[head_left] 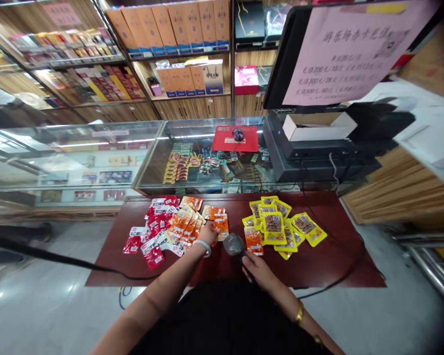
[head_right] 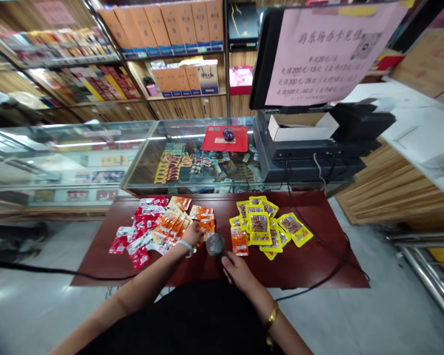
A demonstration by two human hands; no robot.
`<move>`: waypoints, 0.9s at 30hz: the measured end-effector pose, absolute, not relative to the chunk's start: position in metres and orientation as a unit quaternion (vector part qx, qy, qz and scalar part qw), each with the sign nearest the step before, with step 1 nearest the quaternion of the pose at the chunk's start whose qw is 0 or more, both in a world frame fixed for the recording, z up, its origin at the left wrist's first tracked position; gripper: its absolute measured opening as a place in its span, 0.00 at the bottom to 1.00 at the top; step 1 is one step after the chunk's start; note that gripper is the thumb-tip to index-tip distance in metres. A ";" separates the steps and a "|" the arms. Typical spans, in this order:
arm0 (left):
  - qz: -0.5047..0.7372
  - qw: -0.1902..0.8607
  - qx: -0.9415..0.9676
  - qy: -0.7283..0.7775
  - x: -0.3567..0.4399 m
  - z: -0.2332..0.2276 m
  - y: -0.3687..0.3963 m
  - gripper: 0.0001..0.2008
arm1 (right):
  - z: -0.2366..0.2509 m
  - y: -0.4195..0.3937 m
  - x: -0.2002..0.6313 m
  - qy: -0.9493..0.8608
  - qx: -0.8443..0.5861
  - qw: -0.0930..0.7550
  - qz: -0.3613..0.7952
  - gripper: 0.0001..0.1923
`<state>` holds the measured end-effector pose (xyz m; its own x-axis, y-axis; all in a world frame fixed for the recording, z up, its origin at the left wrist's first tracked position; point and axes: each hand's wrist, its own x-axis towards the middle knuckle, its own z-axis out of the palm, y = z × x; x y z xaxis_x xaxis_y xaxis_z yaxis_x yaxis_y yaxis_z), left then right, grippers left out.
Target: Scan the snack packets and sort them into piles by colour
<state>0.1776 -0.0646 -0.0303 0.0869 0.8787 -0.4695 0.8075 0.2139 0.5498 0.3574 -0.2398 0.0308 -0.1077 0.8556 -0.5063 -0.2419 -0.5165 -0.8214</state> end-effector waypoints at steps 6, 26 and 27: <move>0.097 0.153 0.710 0.680 0.168 0.012 -0.053 0.21 | 0.032 -0.249 0.364 -0.316 -0.533 0.407 0.671 0.32; -0.098 0.331 0.798 0.494 0.292 -0.031 -0.126 0.20 | 0.024 -0.318 0.409 -0.179 -0.651 0.448 0.586 0.35; -0.086 0.362 0.779 0.504 0.287 -0.034 -0.127 0.18 | 0.024 -0.317 0.410 -0.179 -0.647 0.448 0.591 0.35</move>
